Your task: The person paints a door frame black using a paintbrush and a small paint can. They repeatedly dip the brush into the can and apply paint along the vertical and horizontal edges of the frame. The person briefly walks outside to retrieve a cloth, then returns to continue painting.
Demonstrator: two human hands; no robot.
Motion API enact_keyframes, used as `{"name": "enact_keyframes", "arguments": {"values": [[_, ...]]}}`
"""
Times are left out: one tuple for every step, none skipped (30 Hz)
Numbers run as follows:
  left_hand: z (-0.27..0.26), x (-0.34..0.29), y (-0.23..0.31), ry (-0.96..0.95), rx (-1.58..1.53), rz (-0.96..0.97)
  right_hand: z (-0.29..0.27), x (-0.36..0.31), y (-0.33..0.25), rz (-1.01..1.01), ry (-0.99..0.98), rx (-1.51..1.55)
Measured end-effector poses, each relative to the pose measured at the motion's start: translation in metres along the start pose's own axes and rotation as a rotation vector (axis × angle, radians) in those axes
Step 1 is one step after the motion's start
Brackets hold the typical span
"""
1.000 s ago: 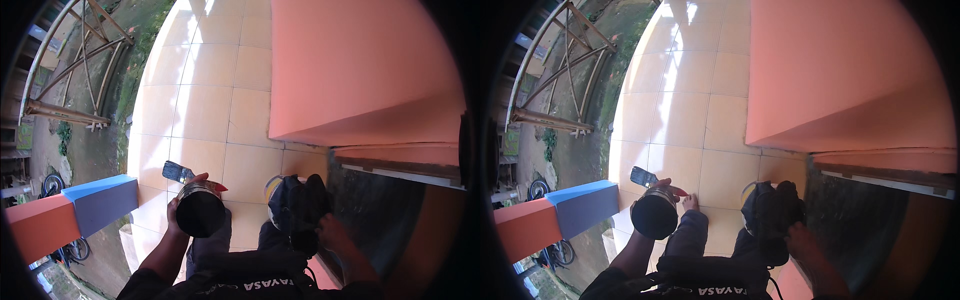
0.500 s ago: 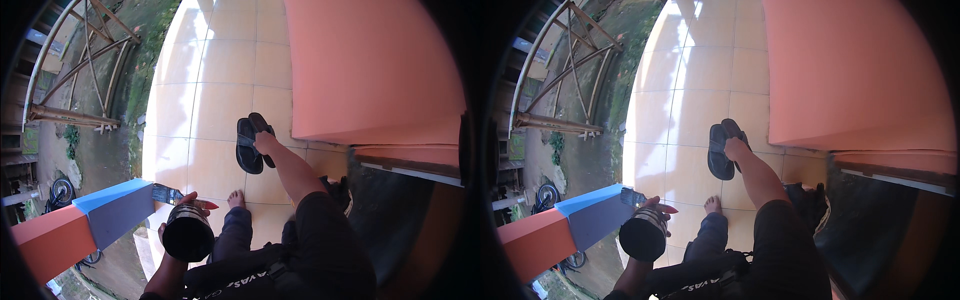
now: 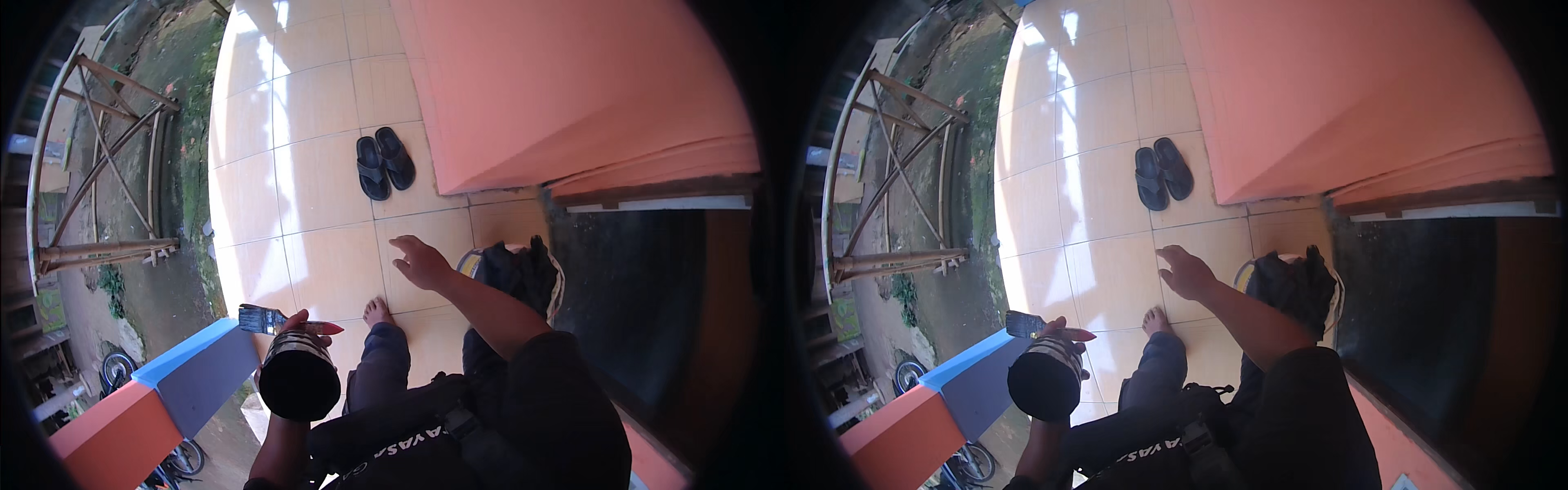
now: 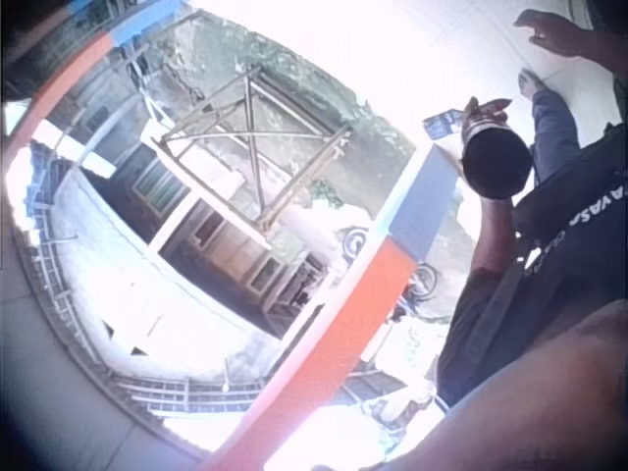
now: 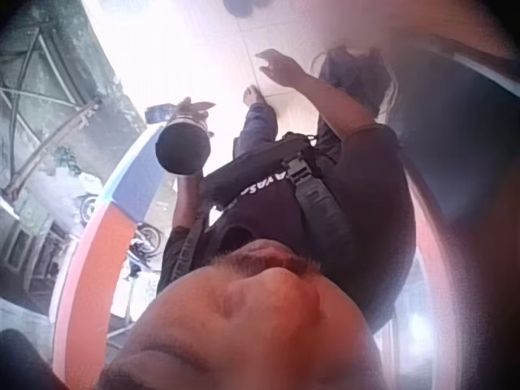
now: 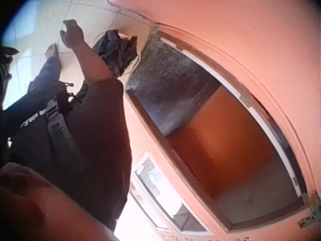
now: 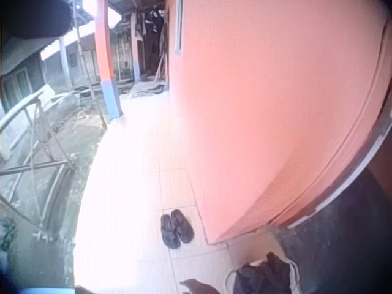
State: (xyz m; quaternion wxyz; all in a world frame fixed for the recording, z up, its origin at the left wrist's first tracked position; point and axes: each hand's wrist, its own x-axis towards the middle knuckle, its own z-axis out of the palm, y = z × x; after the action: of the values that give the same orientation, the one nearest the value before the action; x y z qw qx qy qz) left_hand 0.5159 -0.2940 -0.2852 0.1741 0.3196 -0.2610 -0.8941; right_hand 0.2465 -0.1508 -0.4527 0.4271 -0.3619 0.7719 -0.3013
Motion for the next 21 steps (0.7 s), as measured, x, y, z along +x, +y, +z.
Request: {"name": "enact_keyframes", "arguments": {"values": [[0.012, 0.001, -0.001, -0.005, 0.053, -0.008, 0.018, -0.038, 0.019, -0.107, 0.092, 0.000], [0.023, 0.004, -0.007, -0.009, 0.112, -0.011, 0.022, -0.077, 0.020, -0.019, 0.037, 0.007], [0.036, 0.005, -0.013, 0.012, 0.159, -0.016, 0.029, -0.113, 0.026, 0.088, -0.035, 0.024], [0.061, 0.010, -0.016, -0.014, 0.214, -0.013, 0.038, -0.148, 0.040, 0.114, -0.044, 0.082], [0.086, 0.015, -0.018, -0.042, 0.272, -0.011, 0.038, -0.179, 0.045, 0.165, -0.040, 0.052], [0.102, 0.021, -0.023, -0.066, 0.325, -0.036, 0.034, -0.207, 0.052, 0.217, -0.041, 0.022], [0.119, 0.024, -0.028, -0.080, 0.347, -0.060, 0.024, -0.228, 0.059, 0.292, 0.002, 0.021], [0.136, 0.028, -0.033, -0.097, 0.371, -0.084, 0.014, -0.247, 0.068, 0.364, 0.046, 0.023], [0.155, 0.030, -0.039, -0.118, 0.371, -0.128, 0.015, -0.265, 0.093, 0.377, 0.245, 0.046], [0.170, 0.034, -0.048, -0.144, 0.364, -0.172, 0.016, -0.278, 0.126, 0.392, 0.447, 0.060], [0.181, 0.037, -0.058, -0.226, 0.396, -0.175, 0.008, -0.288, 0.150, 0.524, 0.562, 0.059], [0.192, 0.040, -0.069, -0.311, 0.428, -0.177, -0.002, -0.296, 0.173, 0.657, 0.677, 0.060], [0.201, 0.042, -0.080, -0.357, 0.504, -0.170, -0.012, -0.305, 0.193, 0.741, 0.698, 0.108], [0.216, 0.046, -0.093, -0.384, 0.502, -0.208, -0.025, -0.314, 0.214, 0.831, 0.736, 0.145], [0.229, 0.048, -0.106, -0.404, 0.500, -0.248, -0.035, -0.322, 0.233, 0.919, 0.772, 0.182], [0.243, 0.048, -0.118, -0.417, 0.505, -0.283, -0.038, -0.328, 0.247, 0.932, 0.748, 0.184], [0.263, 0.046, -0.128, -0.419, 0.484, -0.325, -0.033, -0.338, 0.255, 0.940, 0.720, 0.185], [0.276, 0.045, -0.136, -0.460, 0.533, -0.330, -0.027, -0.352, 0.262, 0.850, 0.590, 0.088], [0.284, 0.051, -0.149, -0.532, 0.565, -0.338, -0.025, -0.368, 0.273, 0.767, 0.502, -0.022], [0.298, 0.045, -0.153, -0.558, 0.618, -0.336, -0.024, -0.380, 0.274, 0.554, 0.284, -0.212], [0.315, 0.049, -0.166, -0.589, 0.738, -0.345, -0.013, -0.393, 0.285, 0.605, 0.377, -0.035]]}}
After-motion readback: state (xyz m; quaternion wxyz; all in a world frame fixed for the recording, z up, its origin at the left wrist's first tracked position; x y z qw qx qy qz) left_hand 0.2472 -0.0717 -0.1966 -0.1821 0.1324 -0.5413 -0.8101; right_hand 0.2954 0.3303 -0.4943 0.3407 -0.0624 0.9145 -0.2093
